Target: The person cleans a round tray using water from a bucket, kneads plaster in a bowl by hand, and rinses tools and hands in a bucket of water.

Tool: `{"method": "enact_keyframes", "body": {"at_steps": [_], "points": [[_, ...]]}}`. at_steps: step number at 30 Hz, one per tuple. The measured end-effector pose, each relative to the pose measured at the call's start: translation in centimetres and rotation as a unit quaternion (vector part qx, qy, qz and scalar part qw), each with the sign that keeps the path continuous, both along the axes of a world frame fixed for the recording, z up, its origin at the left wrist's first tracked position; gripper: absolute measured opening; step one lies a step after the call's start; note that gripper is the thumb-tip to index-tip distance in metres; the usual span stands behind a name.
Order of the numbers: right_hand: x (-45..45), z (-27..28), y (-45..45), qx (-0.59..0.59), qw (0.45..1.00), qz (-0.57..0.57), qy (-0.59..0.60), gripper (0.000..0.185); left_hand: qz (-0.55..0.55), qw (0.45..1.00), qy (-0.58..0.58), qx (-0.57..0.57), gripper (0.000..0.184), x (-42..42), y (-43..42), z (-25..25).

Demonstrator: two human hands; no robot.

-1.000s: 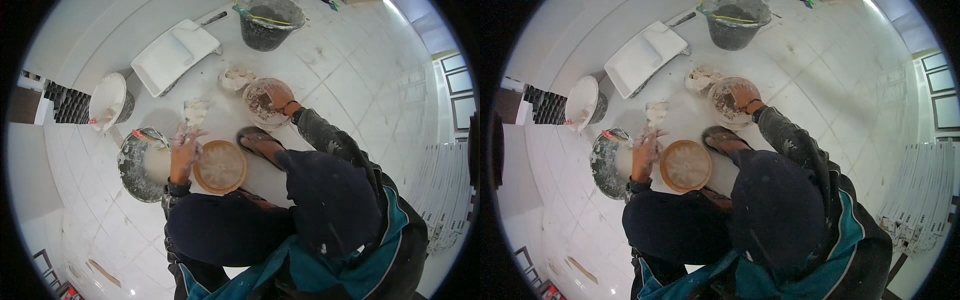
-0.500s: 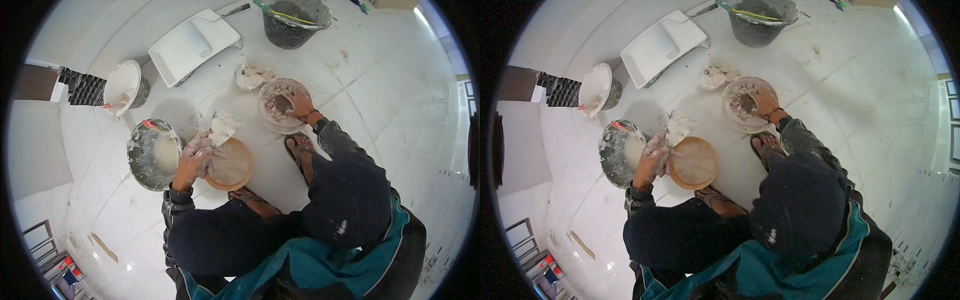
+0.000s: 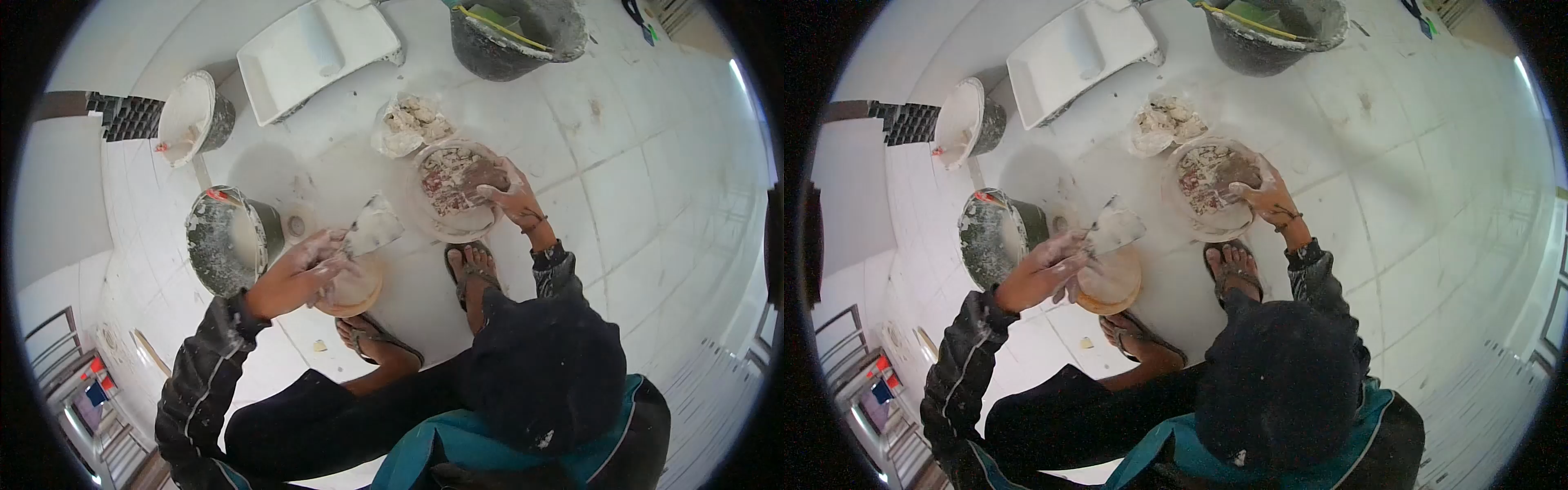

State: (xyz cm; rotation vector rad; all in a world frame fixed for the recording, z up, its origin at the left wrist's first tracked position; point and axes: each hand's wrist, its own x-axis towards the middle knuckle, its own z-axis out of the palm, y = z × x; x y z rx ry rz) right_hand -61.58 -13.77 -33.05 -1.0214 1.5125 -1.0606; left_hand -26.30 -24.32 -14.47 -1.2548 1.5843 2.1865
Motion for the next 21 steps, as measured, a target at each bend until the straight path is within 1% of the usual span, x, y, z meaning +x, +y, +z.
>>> {"method": "enact_keyframes", "body": {"at_steps": [1,3,4,5,6,7,8,9,10,11,12,13,14,15,16,17,18,19,21], "points": [[-0.3,-0.1,-0.2,0.005,1.000,0.007,-0.001,0.057,0.008,1.000,-0.014,-0.018,0.043,-0.8,0.2,-1.3],[-1.0,-0.4,0.0,0.041,0.988,-0.096,-0.112,0.045,-0.048,0.996,0.011,-0.070,0.047,-2.4,0.5,-4.9],[-1.4,-0.3,0.0,0.046,0.988,-0.095,-0.111,0.045,0.025,1.000,0.004,0.014,0.046,-3.7,1.0,-6.0],[-1.6,-0.1,-0.1,0.048,0.985,-0.114,-0.124,0.042,0.098,0.990,-0.003,0.099,0.045,-5.0,1.7,-7.2],[-1.9,0.2,-0.2,0.048,0.980,-0.133,-0.137,0.039,0.099,0.990,-0.003,0.104,0.045,-6.2,2.5,-8.6],[-1.8,0.4,-0.1,0.053,0.980,-0.133,-0.137,0.039,0.160,0.978,0.035,0.126,0.041,-7.2,3.5,-10.2],[-1.7,0.7,0.1,0.042,0.988,-0.113,-0.095,0.038,0.219,0.961,0.073,0.149,0.038,-8.2,4.5,-11.7],[-1.5,1.0,0.3,0.029,0.994,-0.092,-0.052,0.037,0.221,0.960,0.072,0.154,0.038,-9.3,5.4,-13.1],[-1.1,1.4,0.6,0.036,0.994,-0.090,-0.051,0.037,0.271,0.945,0.091,0.160,0.035,-10.4,6.4,-14.4],[-0.5,1.9,1.0,0.023,0.996,-0.047,0.078,0.036,0.322,0.926,0.111,0.165,0.032,-11.4,7.4,-15.5],[0.2,2.2,1.2,0.007,0.979,0.000,0.204,0.035,0.329,0.922,0.113,0.169,0.032,-12.4,8.2,-16.6],[0.9,2.2,1.5,0.010,0.979,0.008,0.205,0.035,0.363,0.911,0.113,0.161,0.030,-13.2,9.0,-17.4],[1.7,2.0,1.7,-0.017,0.959,0.043,0.281,0.036,0.398,0.898,0.113,0.152,0.029,-13.9,9.7,-18.0],[2.4,1.8,1.9,-0.046,0.931,0.078,0.354,0.038,0.406,0.893,0.114,0.155,0.029,-14.7,10.3,-18.3],[3.2,1.3,2.4,-0.073,0.908,0.082,0.403,0.041,0.450,0.867,0.107,0.186,0.028,-15.4,10.9,-18.5],[3.6,1.0,2.6,-0.074,0.907,0.091,0.404,0.041,0.492,0.837,0.100,0.217,0.027,-16.1,11.4,-18.7],[4.0,0.9,2.7,-0.048,0.897,0.146,0.414,0.043,0.519,0.824,0.089,0.211,0.025,-16.7,11.7,-18.6],[4.2,0.8,2.7,-0.024,0.884,0.198,0.424,0.044,0.526,0.819,0.092,0.211,0.025,-17.1,12.1,-19.0],[4.5,1.0,2.9,-0.049,0.878,0.207,0.429,0.041,0.524,0.834,0.061,0.164,0.023,-17.4,12.8,-19.9]]}}
